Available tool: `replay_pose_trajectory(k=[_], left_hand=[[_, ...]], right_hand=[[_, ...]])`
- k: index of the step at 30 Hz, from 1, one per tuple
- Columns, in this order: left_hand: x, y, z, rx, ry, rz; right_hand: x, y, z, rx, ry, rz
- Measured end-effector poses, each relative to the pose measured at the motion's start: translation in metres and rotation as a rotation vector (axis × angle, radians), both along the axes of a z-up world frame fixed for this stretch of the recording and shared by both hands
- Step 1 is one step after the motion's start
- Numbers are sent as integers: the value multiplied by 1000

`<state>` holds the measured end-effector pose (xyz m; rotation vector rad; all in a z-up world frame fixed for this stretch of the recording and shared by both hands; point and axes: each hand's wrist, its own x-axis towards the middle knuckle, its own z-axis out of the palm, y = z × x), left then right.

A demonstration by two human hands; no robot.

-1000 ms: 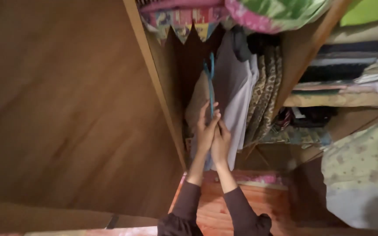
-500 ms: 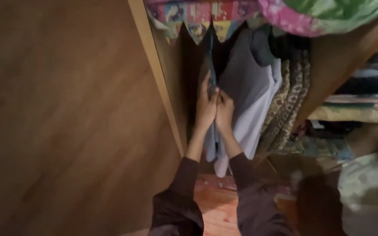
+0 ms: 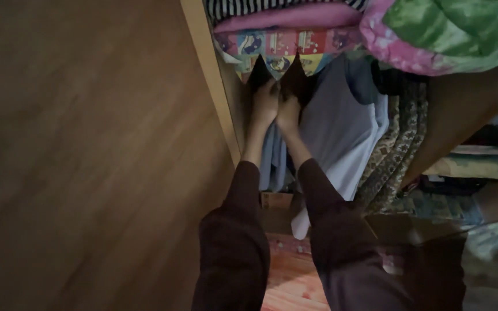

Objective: Removing clothes from a closet, organizing them on a bed, placing them on hangers, and returning them to the closet.

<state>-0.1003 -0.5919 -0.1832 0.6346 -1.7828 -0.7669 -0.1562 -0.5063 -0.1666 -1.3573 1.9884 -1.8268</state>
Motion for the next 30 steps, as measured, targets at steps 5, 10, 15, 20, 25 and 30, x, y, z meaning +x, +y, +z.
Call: replay_pose_trajectory(k=[5, 10, 15, 20, 25, 30], left_hand=[[41, 57, 27, 128, -35, 27], [56, 82, 55, 339, -177, 23], [50, 80, 35, -124, -210, 202], [74, 120, 74, 175, -576, 149], [80, 134, 72, 284, -764, 183], [100, 203, 145, 397, -962, 172]], right_hand=[[21, 16, -7, -37, -55, 231], [27, 25, -13, 12, 39, 246], [16, 32, -32, -132, 533, 142], [32, 100, -5, 83, 200, 106], [22, 139, -13, 29, 32, 123], [0, 163, -9, 31, 166, 127]])
